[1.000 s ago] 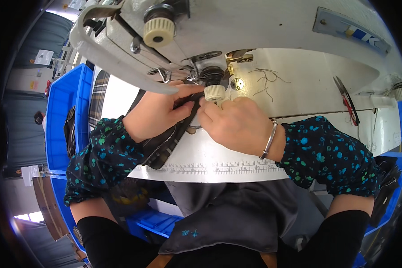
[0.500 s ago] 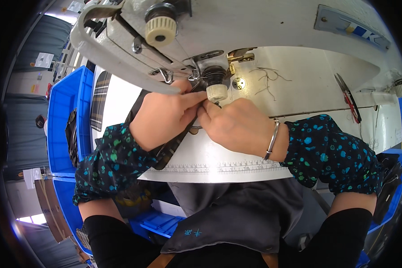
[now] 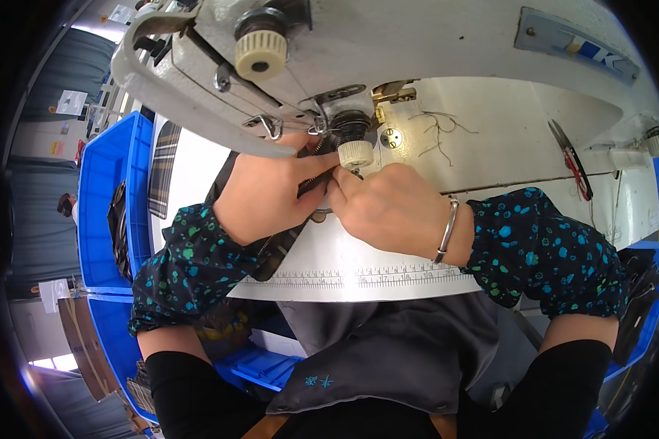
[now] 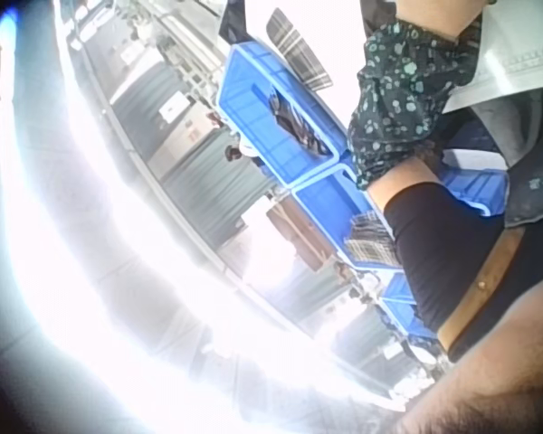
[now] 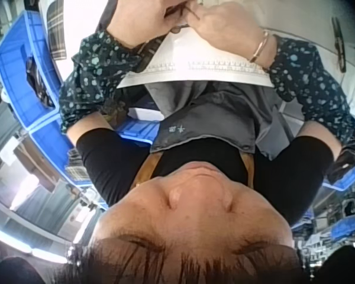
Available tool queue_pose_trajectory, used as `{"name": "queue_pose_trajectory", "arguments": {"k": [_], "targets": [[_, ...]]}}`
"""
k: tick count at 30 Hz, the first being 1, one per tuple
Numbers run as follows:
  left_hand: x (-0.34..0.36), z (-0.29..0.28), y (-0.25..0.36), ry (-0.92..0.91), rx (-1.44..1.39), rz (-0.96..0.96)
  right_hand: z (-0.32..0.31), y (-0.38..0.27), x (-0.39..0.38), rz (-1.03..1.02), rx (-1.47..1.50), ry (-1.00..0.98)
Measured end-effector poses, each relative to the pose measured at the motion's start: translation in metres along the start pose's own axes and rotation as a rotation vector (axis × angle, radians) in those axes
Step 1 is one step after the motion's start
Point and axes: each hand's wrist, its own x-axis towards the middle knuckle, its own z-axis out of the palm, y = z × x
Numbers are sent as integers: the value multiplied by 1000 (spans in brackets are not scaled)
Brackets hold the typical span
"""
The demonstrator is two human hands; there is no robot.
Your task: The person sews zippers onto plaid fabric pouches using an industrial sewing machine. They retrieve pouches from a blue bin, align the zipper with the fabric edge, and guide the material through the machine to stitch the zipper in place. After sewing, the finished pouches are placed into a separate blue bin.
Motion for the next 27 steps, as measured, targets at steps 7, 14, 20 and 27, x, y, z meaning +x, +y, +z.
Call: {"name": "queue_pose_trajectory", "arguments": {"k": [7,14,20,27], "targets": [[1,-4,3,-24,-155,-23,-3,2,-3,-26,-8,13],[2,0,9,-7,-125,-70,-5,3,-3,15,-49,5],[3,8,9,54,-143,-148,-5,6,-5,39,-109,5],[-26,17,-11,226,-545,-415,-8,10,-1,47,-110,63]]}}
